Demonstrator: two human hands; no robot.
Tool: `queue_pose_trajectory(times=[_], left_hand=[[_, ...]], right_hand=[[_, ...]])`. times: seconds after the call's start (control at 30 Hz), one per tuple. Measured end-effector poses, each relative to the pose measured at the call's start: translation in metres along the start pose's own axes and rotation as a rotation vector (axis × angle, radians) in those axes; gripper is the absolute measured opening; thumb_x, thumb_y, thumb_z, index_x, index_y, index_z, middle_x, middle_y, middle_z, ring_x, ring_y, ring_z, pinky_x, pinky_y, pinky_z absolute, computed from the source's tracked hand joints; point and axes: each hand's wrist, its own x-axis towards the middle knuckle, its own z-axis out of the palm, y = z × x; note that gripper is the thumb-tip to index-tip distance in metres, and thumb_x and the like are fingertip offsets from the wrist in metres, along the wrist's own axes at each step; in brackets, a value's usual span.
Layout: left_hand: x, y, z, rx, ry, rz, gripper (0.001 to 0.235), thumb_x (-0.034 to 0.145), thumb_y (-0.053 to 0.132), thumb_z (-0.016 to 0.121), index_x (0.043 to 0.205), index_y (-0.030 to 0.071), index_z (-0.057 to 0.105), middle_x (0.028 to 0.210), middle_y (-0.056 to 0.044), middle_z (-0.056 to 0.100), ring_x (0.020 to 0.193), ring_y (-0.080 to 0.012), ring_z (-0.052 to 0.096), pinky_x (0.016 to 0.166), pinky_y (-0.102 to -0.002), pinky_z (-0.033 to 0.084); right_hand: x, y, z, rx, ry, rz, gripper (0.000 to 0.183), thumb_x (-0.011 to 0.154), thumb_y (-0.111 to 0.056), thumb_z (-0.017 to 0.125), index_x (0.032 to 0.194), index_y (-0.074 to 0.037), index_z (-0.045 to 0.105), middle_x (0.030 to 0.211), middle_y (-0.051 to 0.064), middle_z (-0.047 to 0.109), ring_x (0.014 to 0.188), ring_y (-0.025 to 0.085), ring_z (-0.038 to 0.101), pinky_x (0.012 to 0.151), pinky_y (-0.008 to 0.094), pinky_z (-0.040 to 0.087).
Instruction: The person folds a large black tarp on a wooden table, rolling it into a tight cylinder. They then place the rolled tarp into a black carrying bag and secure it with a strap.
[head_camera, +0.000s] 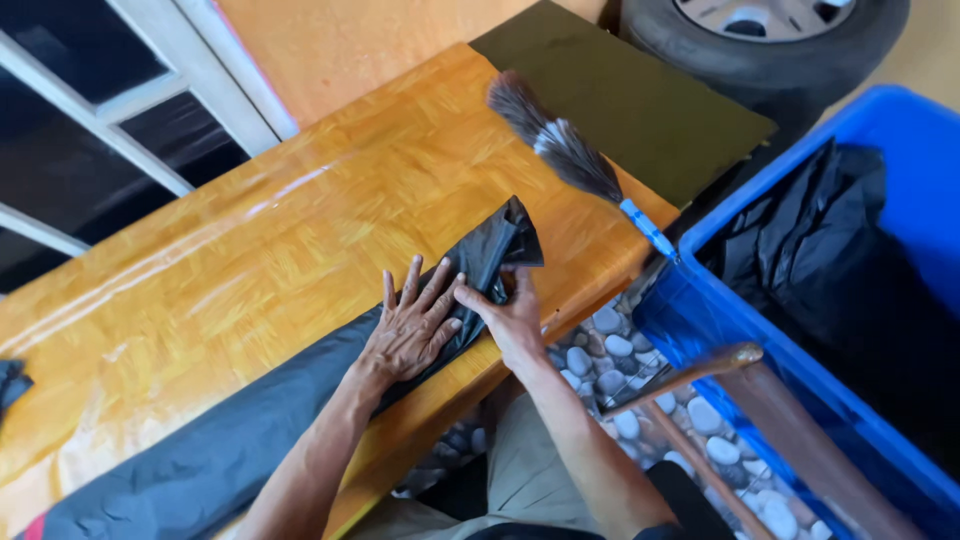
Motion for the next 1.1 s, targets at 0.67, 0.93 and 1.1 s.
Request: queue_pose_trajectory(times=[0.67,0.93,1.1], left_hand=[[0.028,-0.013,0.022,0.042,0.086,0.098,0.087,0.073,0.059,0.052,0.151,0.021,0.041,0.154,0.000,0.043,0.147,-0.0244,0.036,0.113,-0.060,0.026],[0.031,-0.058,0.050,-0.589,0.497,0.050,0.038,0.088,0.045,0.052,0.108,0.018,0.068,0.105,-0.008,0.066,0.116,-0.0343,0.059,0.103,-0.048,0.047],[0.026,-0.058,0.030,-0.919,0.495,-0.262,0.058,0.093,0.060,0.055,0.146,0.035,0.055,0.100,0.004,0.078,0.101,-0.0242,0.073,0.094,-0.040,0.054]], right_hand=[[0.039,0.024,-0.032,-0.295,-0.020,-0.024,0.040,0.082,-0.006,0.076,0.120,-0.004,0.066,0.109,0.015,0.070,0.105,0.022,0.065,0.090,0.045,0.051],[0.002,-0.040,-0.018,-0.889,-0.652,-0.724,0.081,0.083,0.016,0.051,0.154,-0.023,0.052,0.163,0.011,0.043,0.139,0.043,0.047,0.110,0.049,0.047],[0.007,-0.024,-0.023,-1.295,-0.838,-0.807,0.094,0.076,0.019,0.053,0.159,-0.025,0.042,0.169,0.018,0.027,0.146,0.057,0.029,0.115,0.062,0.038]])
